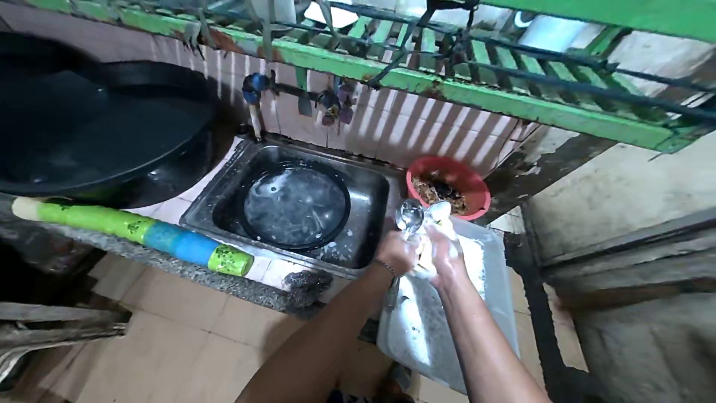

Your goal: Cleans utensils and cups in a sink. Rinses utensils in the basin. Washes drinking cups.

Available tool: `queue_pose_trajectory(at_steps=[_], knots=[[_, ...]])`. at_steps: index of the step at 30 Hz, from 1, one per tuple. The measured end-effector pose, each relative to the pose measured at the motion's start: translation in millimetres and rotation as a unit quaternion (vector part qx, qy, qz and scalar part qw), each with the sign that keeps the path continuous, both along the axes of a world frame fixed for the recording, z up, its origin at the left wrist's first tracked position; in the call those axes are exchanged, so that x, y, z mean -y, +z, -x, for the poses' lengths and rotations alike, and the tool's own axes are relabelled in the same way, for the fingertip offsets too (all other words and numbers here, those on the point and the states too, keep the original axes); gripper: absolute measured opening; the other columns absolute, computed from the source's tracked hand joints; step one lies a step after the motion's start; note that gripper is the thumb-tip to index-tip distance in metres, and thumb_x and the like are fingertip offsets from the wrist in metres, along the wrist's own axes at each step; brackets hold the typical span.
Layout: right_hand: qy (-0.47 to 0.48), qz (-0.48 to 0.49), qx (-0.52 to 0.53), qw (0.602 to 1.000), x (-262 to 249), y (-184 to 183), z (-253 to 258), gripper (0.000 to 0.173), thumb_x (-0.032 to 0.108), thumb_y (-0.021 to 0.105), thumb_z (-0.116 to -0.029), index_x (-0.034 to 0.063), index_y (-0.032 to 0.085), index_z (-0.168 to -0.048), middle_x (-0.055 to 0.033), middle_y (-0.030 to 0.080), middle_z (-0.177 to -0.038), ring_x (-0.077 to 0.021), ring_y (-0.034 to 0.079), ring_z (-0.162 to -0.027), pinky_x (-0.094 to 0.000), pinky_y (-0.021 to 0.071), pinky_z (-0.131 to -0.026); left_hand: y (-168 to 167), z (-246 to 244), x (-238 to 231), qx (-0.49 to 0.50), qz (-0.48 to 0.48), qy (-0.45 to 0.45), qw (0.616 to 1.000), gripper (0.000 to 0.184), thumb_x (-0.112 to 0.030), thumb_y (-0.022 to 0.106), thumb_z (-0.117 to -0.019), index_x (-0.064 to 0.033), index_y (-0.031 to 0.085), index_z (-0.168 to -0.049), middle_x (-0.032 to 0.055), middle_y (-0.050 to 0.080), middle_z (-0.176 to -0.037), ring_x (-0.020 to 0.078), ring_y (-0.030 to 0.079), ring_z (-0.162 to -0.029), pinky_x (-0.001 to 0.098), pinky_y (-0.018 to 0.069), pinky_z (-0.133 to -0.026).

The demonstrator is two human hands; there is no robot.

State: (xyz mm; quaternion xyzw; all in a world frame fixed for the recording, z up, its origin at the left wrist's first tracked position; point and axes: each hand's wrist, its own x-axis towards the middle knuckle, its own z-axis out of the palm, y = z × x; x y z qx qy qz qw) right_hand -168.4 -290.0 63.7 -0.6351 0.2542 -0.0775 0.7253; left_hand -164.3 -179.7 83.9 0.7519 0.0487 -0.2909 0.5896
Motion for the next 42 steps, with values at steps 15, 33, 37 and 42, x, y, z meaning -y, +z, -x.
queue_pose_trajectory(at_steps=[15,33,37,42], knots=[[0.111,-0.258,0.228,0.932,29.0,-18.8,10.9,0.067,0.067,0.015,-0.1043,0.0219,0.063,-0.115,0.0019,0.072,-0.094,-0.0101,0.070,-0.081,-0.0327,0.0617,-0.069,-4.0,30.3,2.7,0.020,0.128,0.017,0.991,0.020,-0.019,0.056,-0.1069,-0.0018,0.066,-0.104,0.0006,0.059,-0.070,0.0064,0.053,-0.056,0.0218,0.0473,-0.055],[-0.042,0.009,0.042,0.998,23.0,-8.4,3.4,0.030,0.036,0.046,-0.1089,0.0106,0.058,-0.121,-0.0009,0.063,-0.090,-0.0102,0.063,-0.074,-0.0336,0.0580,-0.067,-4.4,44.3,1.5,0.122,-0.111,-0.070,0.984,0.036,-0.028,0.050,-0.1093,0.0043,0.066,-0.104,0.0218,0.068,-0.096,0.0338,0.068,-0.093,0.0522,0.0549,-0.085],[0.057,0.110,-0.028,0.992,-13.1,4.1,28.1,0.022,0.020,0.053,-0.1078,0.0054,0.062,-0.122,-0.0067,0.066,-0.090,-0.0129,0.064,-0.073,-0.0334,0.0567,-0.067,9.1,38.7,-13.5,0.141,-0.162,-0.059,0.975,0.033,-0.021,0.049,-0.1099,0.0081,0.064,-0.116,0.0275,0.068,-0.109,0.0401,0.068,-0.105,0.0547,0.0537,-0.093],[0.302,0.231,-0.068,0.923,-14.1,14.3,20.8,0.017,0.019,0.063,-0.1028,0.0049,0.070,-0.110,-0.0082,0.068,-0.089,-0.0162,0.064,-0.074,-0.0369,0.0554,-0.067,-28.5,19.4,-42.3,0.145,-0.073,0.135,0.977,0.038,-0.031,0.059,-0.1051,0.0054,0.068,-0.100,0.0186,0.068,-0.086,0.0284,0.067,-0.079,0.0474,0.0564,-0.075]])
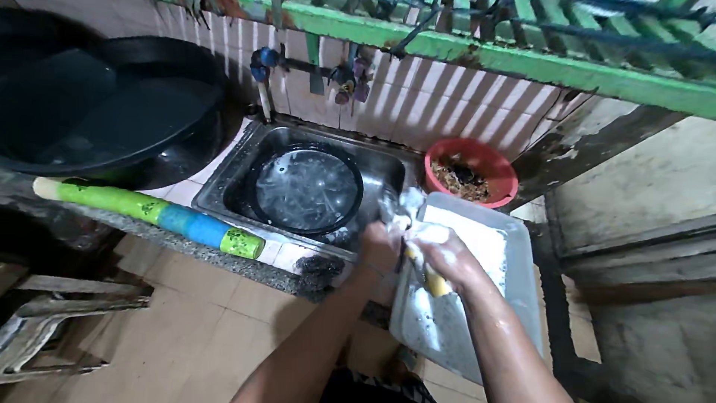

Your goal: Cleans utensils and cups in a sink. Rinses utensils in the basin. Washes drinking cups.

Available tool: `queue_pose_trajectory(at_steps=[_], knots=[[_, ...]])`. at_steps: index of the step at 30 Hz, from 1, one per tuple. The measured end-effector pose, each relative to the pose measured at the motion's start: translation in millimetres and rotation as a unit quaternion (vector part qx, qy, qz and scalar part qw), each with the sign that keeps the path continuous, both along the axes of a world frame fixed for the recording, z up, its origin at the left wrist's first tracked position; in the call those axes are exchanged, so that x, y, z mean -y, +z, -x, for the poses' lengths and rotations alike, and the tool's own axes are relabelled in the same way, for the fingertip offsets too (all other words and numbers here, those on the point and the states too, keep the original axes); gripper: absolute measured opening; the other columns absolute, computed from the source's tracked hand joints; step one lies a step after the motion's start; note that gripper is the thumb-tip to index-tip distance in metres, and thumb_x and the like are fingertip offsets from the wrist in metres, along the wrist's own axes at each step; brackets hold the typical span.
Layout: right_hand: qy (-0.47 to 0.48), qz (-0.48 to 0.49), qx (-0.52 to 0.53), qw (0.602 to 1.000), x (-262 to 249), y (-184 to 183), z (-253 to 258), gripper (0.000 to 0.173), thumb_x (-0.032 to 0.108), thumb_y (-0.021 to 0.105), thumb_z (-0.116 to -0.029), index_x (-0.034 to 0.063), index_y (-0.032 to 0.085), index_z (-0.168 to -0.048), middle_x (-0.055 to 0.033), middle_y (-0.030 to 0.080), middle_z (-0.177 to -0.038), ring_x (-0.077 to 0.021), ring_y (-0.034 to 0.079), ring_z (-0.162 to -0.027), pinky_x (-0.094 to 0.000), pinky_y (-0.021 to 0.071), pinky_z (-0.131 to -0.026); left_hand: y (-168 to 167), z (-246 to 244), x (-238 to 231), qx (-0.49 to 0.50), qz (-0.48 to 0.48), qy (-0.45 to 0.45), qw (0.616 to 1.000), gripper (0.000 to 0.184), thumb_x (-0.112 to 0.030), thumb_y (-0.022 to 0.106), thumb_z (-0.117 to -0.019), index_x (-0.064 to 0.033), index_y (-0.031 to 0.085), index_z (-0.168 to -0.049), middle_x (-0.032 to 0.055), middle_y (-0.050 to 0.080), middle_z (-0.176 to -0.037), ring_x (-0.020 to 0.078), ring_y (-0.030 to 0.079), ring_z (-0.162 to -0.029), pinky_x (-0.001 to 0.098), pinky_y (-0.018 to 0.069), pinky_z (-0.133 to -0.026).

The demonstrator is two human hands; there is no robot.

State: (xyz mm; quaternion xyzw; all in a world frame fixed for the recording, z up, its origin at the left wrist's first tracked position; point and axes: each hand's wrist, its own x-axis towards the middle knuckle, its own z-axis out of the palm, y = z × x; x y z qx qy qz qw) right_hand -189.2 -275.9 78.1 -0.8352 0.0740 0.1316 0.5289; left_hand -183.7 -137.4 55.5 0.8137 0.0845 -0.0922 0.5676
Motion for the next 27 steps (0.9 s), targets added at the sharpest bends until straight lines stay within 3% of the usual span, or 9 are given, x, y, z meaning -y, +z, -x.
queue_pose_trajectory(at_steps=[3,5,9,13,15,18,22,24,27], knots=[[0.199,0.063,0.134,0.969,-15.8,-10.7,-1.5,0.017,0.011,0.061,-0.1007,-0.0018,0.072,-0.104,-0.0151,0.072,-0.096,-0.0255,0.069,-0.089,-0.0485,0.0573,-0.085,-2.6,-19.6,-15.4,-0.110,0.161,0.058,0.979,0.036,-0.032,0.068,-0.1005,0.0034,0.066,-0.102,0.0137,0.067,-0.087,0.0210,0.064,-0.075,0.0427,0.0558,-0.071],[0.204,0.053,0.150,0.966,-26.5,-16.7,2.5,0.019,0.018,0.062,-0.1021,-0.0002,0.069,-0.104,-0.0114,0.069,-0.090,-0.0197,0.068,-0.081,-0.0416,0.0589,-0.077,-3.0,-37.1,-31.4,-0.100,0.153,0.089,0.979,0.031,-0.029,0.064,-0.1030,0.0013,0.066,-0.110,0.0110,0.068,-0.092,0.0178,0.065,-0.078,0.0388,0.0564,-0.072],[0.079,0.084,-0.011,0.993,-5.4,-3.1,12.3,0.033,0.029,0.063,-0.1030,0.0004,0.066,-0.119,-0.0163,0.069,-0.099,-0.0267,0.067,-0.085,-0.0492,0.0559,-0.078,-3.9,-100.3,-96.2,-0.071,-0.203,0.038,0.976,0.051,-0.037,0.042,-0.1116,0.0068,0.060,-0.132,0.0314,0.064,-0.126,0.0451,0.063,-0.119,0.0626,0.0477,-0.102],[-0.112,0.212,-0.012,0.971,66.2,-51.1,-13.6,0.063,0.040,0.073,-0.0951,-0.0010,0.051,-0.137,-0.0296,0.065,-0.117,-0.0461,0.065,-0.107,-0.0668,0.0507,-0.090,-10.6,-106.5,-114.6,-0.072,-0.263,0.024,0.962,0.053,-0.033,0.032,-0.1140,0.0088,0.046,-0.143,0.0341,0.057,-0.136,0.0470,0.058,-0.128,0.0627,0.0440,-0.107],[-0.118,0.308,-0.047,0.943,89.5,-82.7,-18.4,0.079,0.042,0.076,-0.0919,-0.0029,0.041,-0.147,-0.0343,0.056,-0.132,-0.0524,0.058,-0.121,-0.0710,0.0477,-0.096,-9.9,-86.7,-95.5,-0.060,-0.185,0.000,0.981,0.041,-0.020,0.037,-0.1124,0.0070,0.055,-0.138,0.0302,0.063,-0.125,0.0415,0.065,-0.113,0.0582,0.0511,-0.099],[-0.055,0.433,-0.144,0.888,92.5,-112.6,-4.3,0.077,0.040,0.065,-0.0984,-0.0035,0.034,-0.154,-0.0370,0.053,-0.139,-0.0547,0.055,-0.126,-0.0703,0.0472,-0.097,-19.8,-62.1,-51.7,-0.082,0.073,-0.005,0.994,0.021,-0.009,0.043,-0.1080,0.0016,0.058,-0.118,0.0084,0.058,-0.080,0.0153,0.056,-0.059,0.0323,0.0524,-0.056],[-0.118,0.265,-0.046,0.956,86.1,-83.3,-0.9,0.058,0.029,0.067,-0.1005,-0.0081,0.049,-0.142,-0.0356,0.062,-0.124,-0.0513,0.062,-0.116,-0.0682,0.0472,-0.099,-2.9,-38.8,1.3,-0.101,0.141,-0.050,0.984,0.020,-0.012,0.052,-0.1073,0.0009,0.062,-0.119,0.0074,0.061,-0.081,0.0112,0.053,-0.056,0.0276,0.0497,-0.052],[-0.171,0.162,0.056,0.970,58.4,-45.2,-4.2,0.066,0.039,0.069,-0.0978,0.0026,0.045,-0.147,-0.0270,0.062,-0.128,-0.0409,0.063,-0.116,-0.0619,0.0498,-0.100,-1.0,-36.0,20.6,-0.062,0.045,-0.099,0.992,0.020,-0.012,0.057,-0.1042,0.0005,0.065,-0.117,0.0133,0.067,-0.091,0.0188,0.062,-0.067,0.0371,0.0551,-0.063],[-0.143,0.247,0.114,0.951,24.2,-3.3,-13.8,0.068,0.054,0.059,-0.0985,0.0043,0.051,-0.144,-0.0285,0.055,-0.136,-0.0455,0.058,-0.122,-0.0644,0.0504,-0.095,6.0,-19.3,47.3,0.009,-0.062,-0.167,0.984,0.025,-0.012,0.058,-0.1007,0.0010,0.068,-0.120,0.0223,0.071,-0.113,0.0355,0.069,-0.107,0.0569,0.0531,-0.095]])
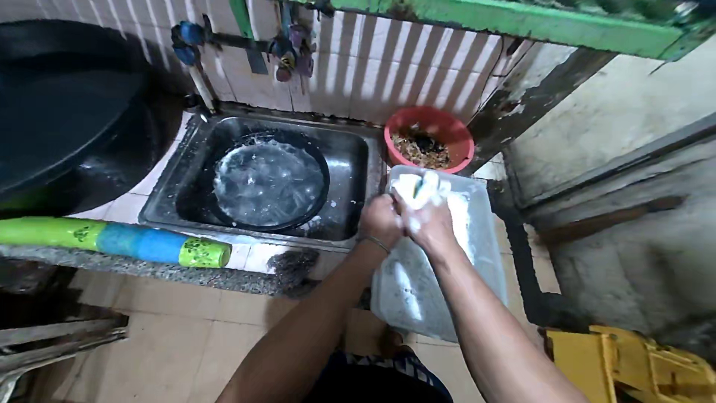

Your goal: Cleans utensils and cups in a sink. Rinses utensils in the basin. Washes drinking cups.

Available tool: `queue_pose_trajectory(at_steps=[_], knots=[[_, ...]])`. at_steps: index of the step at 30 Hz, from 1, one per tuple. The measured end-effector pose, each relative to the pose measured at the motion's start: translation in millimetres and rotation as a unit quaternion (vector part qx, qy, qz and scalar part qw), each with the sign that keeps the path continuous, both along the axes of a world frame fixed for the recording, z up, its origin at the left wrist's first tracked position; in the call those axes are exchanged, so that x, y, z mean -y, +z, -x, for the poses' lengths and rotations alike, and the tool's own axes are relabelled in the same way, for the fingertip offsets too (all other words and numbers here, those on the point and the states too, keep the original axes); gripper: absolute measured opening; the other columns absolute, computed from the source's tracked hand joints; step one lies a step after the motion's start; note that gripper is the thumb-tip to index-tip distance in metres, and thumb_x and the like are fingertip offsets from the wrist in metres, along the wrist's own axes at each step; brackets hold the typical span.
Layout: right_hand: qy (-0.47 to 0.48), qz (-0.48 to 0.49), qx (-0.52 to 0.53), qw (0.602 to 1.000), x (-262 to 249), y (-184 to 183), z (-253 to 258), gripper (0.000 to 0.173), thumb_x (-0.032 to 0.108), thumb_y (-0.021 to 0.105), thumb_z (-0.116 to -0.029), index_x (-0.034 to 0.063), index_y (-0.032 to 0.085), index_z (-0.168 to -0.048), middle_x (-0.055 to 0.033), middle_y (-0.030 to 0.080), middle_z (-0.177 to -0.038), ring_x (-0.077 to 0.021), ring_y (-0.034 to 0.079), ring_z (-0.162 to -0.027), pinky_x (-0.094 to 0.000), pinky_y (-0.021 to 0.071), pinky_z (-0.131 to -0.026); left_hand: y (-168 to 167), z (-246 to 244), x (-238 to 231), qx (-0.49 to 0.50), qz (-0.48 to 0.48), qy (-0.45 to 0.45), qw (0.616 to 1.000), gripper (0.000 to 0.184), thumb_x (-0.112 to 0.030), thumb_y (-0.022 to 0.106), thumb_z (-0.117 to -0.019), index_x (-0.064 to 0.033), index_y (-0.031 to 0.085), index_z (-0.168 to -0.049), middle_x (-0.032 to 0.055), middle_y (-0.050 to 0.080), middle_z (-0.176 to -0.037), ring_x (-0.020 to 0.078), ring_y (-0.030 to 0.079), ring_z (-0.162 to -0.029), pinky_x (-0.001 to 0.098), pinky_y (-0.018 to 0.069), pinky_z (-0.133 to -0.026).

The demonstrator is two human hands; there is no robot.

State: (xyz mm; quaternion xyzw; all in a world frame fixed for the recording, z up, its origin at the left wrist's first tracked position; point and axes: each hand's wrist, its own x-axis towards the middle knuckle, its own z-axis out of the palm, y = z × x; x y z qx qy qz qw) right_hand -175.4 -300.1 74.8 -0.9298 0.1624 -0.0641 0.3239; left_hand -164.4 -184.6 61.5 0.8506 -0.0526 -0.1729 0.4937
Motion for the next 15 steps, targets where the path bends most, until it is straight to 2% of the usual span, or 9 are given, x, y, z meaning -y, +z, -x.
queue_pose_trajectory(at_steps=[2,4,6,8,10,11,12,13,15], knots=[[0.008,0.072,-0.019,0.997,13.0,2.6,-18.2,0.056,0.045,0.049,-0.1052,0.0008,0.056,-0.140,-0.0339,0.055,-0.136,-0.0532,0.055,-0.125,-0.0693,0.0484,-0.095,7.2,15.3,4.9,0.014,-0.002,-0.020,1.000,0.031,-0.015,0.054,-0.1059,0.0009,0.066,-0.130,0.0223,0.069,-0.125,0.0360,0.065,-0.120,0.0556,0.0478,-0.106],[0.034,0.117,-0.016,0.992,23.4,-5.7,-23.5,0.039,0.025,0.052,-0.1052,0.0038,0.061,-0.136,-0.0348,0.054,-0.136,-0.0565,0.053,-0.123,-0.0708,0.0487,-0.092,9.0,19.4,2.6,0.016,0.000,-0.017,1.000,0.032,-0.016,0.054,-0.1065,0.0018,0.065,-0.131,0.0220,0.070,-0.124,0.0342,0.066,-0.119,0.0535,0.0490,-0.106],[0.044,0.126,-0.023,0.991,5.8,-0.9,-7.1,0.042,0.031,0.059,-0.1016,0.0054,0.061,-0.135,-0.0335,0.054,-0.134,-0.0521,0.058,-0.120,-0.0657,0.0537,-0.088,7.1,10.0,2.8,0.010,-0.032,-0.019,0.999,0.028,-0.013,0.054,-0.1046,0.0015,0.068,-0.124,0.0223,0.070,-0.119,0.0361,0.067,-0.115,0.0569,0.0503,-0.101],[0.052,0.098,-0.030,0.993,-0.4,-0.9,-1.6,0.048,0.041,0.057,-0.1023,0.0036,0.060,-0.133,-0.0318,0.053,-0.133,-0.0490,0.059,-0.119,-0.0642,0.0533,-0.088,1.7,6.3,1.1,0.008,-0.046,-0.024,0.999,0.023,-0.016,0.057,-0.1025,-0.0001,0.070,-0.114,0.0217,0.071,-0.111,0.0374,0.068,-0.109,0.0602,0.0516,-0.095],[0.031,-0.027,-0.017,0.999,25.6,-10.6,-17.2,0.046,0.034,0.054,-0.1055,-0.0006,0.058,-0.136,-0.0302,0.058,-0.134,-0.0462,0.058,-0.124,-0.0658,0.0487,-0.099,6.0,14.1,-4.6,0.000,-0.007,-0.042,0.999,0.024,-0.020,0.058,-0.1055,-0.0006,0.070,-0.114,0.0175,0.073,-0.102,0.0315,0.070,-0.097,0.0543,0.0543,-0.091],[0.009,-0.148,-0.006,0.989,40.3,-18.8,-22.3,0.047,0.035,0.050,-0.1078,0.0027,0.055,-0.141,-0.0229,0.061,-0.134,-0.0358,0.061,-0.122,-0.0577,0.0502,-0.101,7.0,18.8,-7.2,-0.009,0.042,-0.040,0.998,0.023,-0.020,0.060,-0.1049,-0.0004,0.070,-0.111,0.0130,0.072,-0.091,0.0246,0.068,-0.082,0.0466,0.0554,-0.079],[-0.005,-0.289,0.001,0.957,49.1,-22.8,-22.1,0.048,0.041,0.044,-0.1095,0.0102,0.052,-0.145,-0.0130,0.063,-0.132,-0.0234,0.063,-0.117,-0.0468,0.0536,-0.098,7.2,20.6,-7.9,-0.029,0.102,-0.036,0.994,0.021,-0.019,0.062,-0.1038,0.0001,0.070,-0.109,0.0087,0.071,-0.083,0.0160,0.063,-0.066,0.0359,0.0538,-0.065],[-0.011,-0.417,0.013,0.909,49.8,-22.1,-16.7,0.049,0.049,0.039,-0.1092,0.0163,0.053,-0.143,-0.0061,0.066,-0.123,-0.0166,0.066,-0.106,-0.0399,0.0575,-0.088,7.9,19.5,-7.0,-0.065,0.156,-0.033,0.985,0.021,-0.017,0.063,-0.1035,0.0017,0.068,-0.111,0.0081,0.071,-0.080,0.0115,0.060,-0.059,0.0296,0.0520,-0.058],[0.018,-0.594,0.040,0.803,38.4,-16.7,-5.1,0.056,0.062,0.032,-0.1061,0.0175,0.057,-0.130,-0.0053,0.071,-0.104,-0.0169,0.070,-0.088,-0.0385,0.0616,-0.072,4.5,11.5,-2.2,-0.123,0.211,-0.015,0.970,0.022,-0.016,0.064,-0.1030,0.0016,0.066,-0.115,0.0087,0.069,-0.082,0.0092,0.057,-0.057,0.0257,0.0509,-0.055]])
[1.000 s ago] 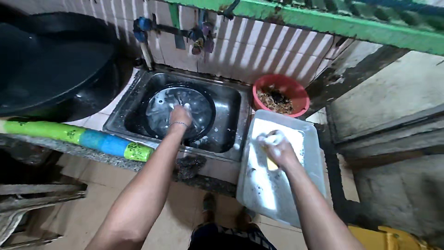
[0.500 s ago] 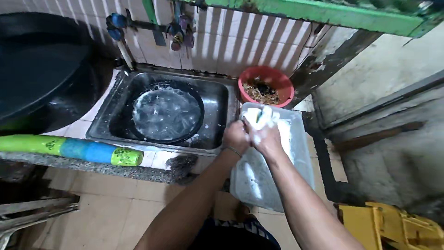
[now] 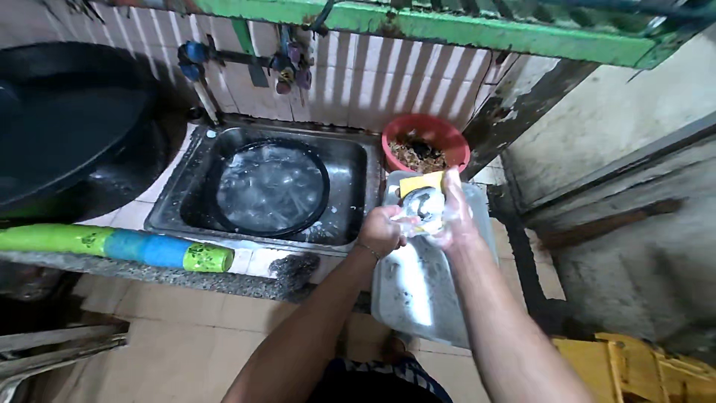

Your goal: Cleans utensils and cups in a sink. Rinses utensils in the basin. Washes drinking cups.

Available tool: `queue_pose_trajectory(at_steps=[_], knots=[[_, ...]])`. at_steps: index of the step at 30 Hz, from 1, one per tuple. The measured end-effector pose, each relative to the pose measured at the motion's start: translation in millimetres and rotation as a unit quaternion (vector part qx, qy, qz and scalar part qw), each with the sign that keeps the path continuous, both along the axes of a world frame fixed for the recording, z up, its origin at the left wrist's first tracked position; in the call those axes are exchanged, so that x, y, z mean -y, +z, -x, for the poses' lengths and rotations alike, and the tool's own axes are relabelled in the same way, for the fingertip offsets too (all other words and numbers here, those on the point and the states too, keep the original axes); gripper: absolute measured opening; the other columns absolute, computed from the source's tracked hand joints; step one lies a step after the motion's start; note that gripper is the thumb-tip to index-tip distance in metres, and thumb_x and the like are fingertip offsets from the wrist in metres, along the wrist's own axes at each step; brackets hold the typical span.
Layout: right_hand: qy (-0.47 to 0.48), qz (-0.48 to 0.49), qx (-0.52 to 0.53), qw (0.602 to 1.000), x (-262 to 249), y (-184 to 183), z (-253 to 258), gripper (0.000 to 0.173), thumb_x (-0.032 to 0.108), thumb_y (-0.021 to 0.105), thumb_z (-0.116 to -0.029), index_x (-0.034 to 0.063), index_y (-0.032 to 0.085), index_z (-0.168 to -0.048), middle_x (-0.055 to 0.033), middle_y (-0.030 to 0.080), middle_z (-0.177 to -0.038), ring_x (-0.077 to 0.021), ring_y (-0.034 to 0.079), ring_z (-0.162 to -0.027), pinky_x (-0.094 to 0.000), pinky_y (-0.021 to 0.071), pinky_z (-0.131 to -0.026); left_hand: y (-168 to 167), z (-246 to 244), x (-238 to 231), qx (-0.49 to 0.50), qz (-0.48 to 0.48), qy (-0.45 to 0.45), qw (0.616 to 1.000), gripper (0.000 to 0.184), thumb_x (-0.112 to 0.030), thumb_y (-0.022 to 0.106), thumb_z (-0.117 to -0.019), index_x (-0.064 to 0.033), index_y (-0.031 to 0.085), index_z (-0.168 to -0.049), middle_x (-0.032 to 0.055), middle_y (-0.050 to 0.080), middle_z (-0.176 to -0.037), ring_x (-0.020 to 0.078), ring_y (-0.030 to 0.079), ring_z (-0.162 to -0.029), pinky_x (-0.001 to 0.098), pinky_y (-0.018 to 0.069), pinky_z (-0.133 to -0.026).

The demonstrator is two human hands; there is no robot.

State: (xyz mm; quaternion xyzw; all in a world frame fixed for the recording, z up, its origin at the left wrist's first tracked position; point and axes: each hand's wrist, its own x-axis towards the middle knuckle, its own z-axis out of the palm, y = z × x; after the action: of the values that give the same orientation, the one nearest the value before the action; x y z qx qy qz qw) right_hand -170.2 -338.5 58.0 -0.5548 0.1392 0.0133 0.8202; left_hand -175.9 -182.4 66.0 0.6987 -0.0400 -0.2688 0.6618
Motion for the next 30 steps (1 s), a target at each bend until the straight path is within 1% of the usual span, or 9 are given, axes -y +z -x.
queue_pose_trajectory(at_steps=[5,8,11,14,18,21,25,28,30], knots=[[-0.013,0.006,0.004,1.000,3.0,-10.0,0.3,0.016,0.011,0.049,-0.0983,0.0114,0.062,-0.108,-0.0017,0.069,-0.086,-0.0113,0.066,-0.073,-0.0316,0.0590,-0.063,-6.1,6.1,-2.7,-0.050,0.004,-0.013,0.999,0.022,-0.020,0.062,-0.1043,-0.0001,0.066,-0.112,0.0067,0.066,-0.081,0.0090,0.054,-0.056,0.0246,0.0489,-0.054],[-0.103,0.011,0.002,0.995,11.8,-13.7,-7.2,0.022,0.019,0.053,-0.1019,0.0136,0.057,-0.123,0.0000,0.066,-0.095,-0.0099,0.065,-0.082,-0.0318,0.0583,-0.069,-2.8,13.1,-5.9,-0.107,0.074,-0.057,0.990,0.018,-0.020,0.056,-0.1073,-0.0031,0.063,-0.104,0.0010,0.058,-0.077,0.0059,0.051,-0.055,0.0199,0.0464,-0.051],[-0.021,-0.009,-0.004,1.000,-1.6,-5.0,5.8,0.028,0.039,0.049,-0.1066,0.0162,0.060,-0.119,0.0002,0.069,-0.090,-0.0101,0.068,-0.078,-0.0321,0.0609,-0.067,-0.5,2.4,-4.8,-0.116,0.049,-0.004,0.992,0.019,-0.018,0.060,-0.1052,-0.0026,0.066,-0.114,0.0018,0.060,-0.077,0.0056,0.048,-0.054,0.0199,0.0412,-0.049],[0.107,-0.056,0.026,0.992,1.3,-10.4,9.3,0.015,0.019,0.051,-0.0981,0.0135,0.064,-0.104,-0.0023,0.069,-0.082,-0.0120,0.067,-0.070,-0.0325,0.0603,-0.063,-1.3,-6.5,-9.0,-0.124,0.033,-0.019,0.992,0.017,-0.020,0.060,-0.1049,-0.0040,0.065,-0.111,0.0020,0.062,-0.078,0.0060,0.051,-0.055,0.0201,0.0439,-0.050],[-0.014,-0.036,0.031,0.999,8.7,-19.5,-4.1,0.018,0.023,0.049,-0.1036,0.0142,0.063,-0.110,0.0000,0.068,-0.084,-0.0109,0.067,-0.073,-0.0316,0.0593,-0.064,-8.1,-3.8,-16.2,-0.174,0.122,-0.109,0.971,0.014,-0.019,0.052,-0.1084,-0.0068,0.058,-0.110,0.0023,0.063,-0.079,0.0079,0.057,-0.056,0.0217,0.0510,-0.052],[-0.076,-0.024,0.010,0.997,-13.0,-10.1,2.9,0.030,0.039,0.046,-0.1082,0.0144,0.061,-0.116,-0.0002,0.068,-0.087,-0.0106,0.068,-0.077,-0.0322,0.0600,-0.067,-2.4,-4.8,-4.4,-0.148,0.062,-0.038,0.986,0.022,-0.021,0.056,-0.1075,-0.0065,0.059,-0.123,0.0019,0.057,-0.074,0.0060,0.046,-0.049,0.0193,0.0405,-0.044],[-0.015,-0.020,0.005,1.000,-27.6,-3.8,17.0,0.022,0.029,0.047,-0.1070,0.0153,0.064,-0.105,0.0022,0.068,-0.078,-0.0058,0.065,-0.065,-0.0256,0.0586,-0.057,4.2,-11.2,4.6,-0.012,-0.077,-0.032,0.996,0.031,-0.021,0.059,-0.1059,-0.0014,0.062,-0.130,0.0145,0.067,-0.093,0.0207,0.062,-0.071,0.0397,0.0549,-0.069],[-0.087,0.018,0.058,0.994,-8.4,-9.6,-1.8,0.018,0.021,0.046,-0.1068,0.0142,0.062,-0.111,0.0036,0.068,-0.086,-0.0061,0.066,-0.075,-0.0273,0.0594,-0.067,9.7,4.3,0.2,0.027,-0.090,-0.091,0.991,0.033,-0.029,0.044,-0.1123,0.0002,0.057,-0.122,0.0095,0.055,-0.079,0.0175,0.053,-0.060,0.0342,0.0496,-0.057],[-0.167,0.022,0.047,0.985,-6.5,-12.8,-10.9,0.022,0.026,0.045,-0.1084,0.0123,0.058,-0.121,0.0004,0.065,-0.096,-0.0095,0.065,-0.084,-0.0325,0.0587,-0.074,21.1,17.6,-2.5,0.093,-0.168,-0.109,0.975,0.041,-0.028,0.043,-0.1125,0.0043,0.059,-0.131,0.0226,0.068,-0.104,0.0323,0.068,-0.094,0.0486,0.0559,-0.086]])
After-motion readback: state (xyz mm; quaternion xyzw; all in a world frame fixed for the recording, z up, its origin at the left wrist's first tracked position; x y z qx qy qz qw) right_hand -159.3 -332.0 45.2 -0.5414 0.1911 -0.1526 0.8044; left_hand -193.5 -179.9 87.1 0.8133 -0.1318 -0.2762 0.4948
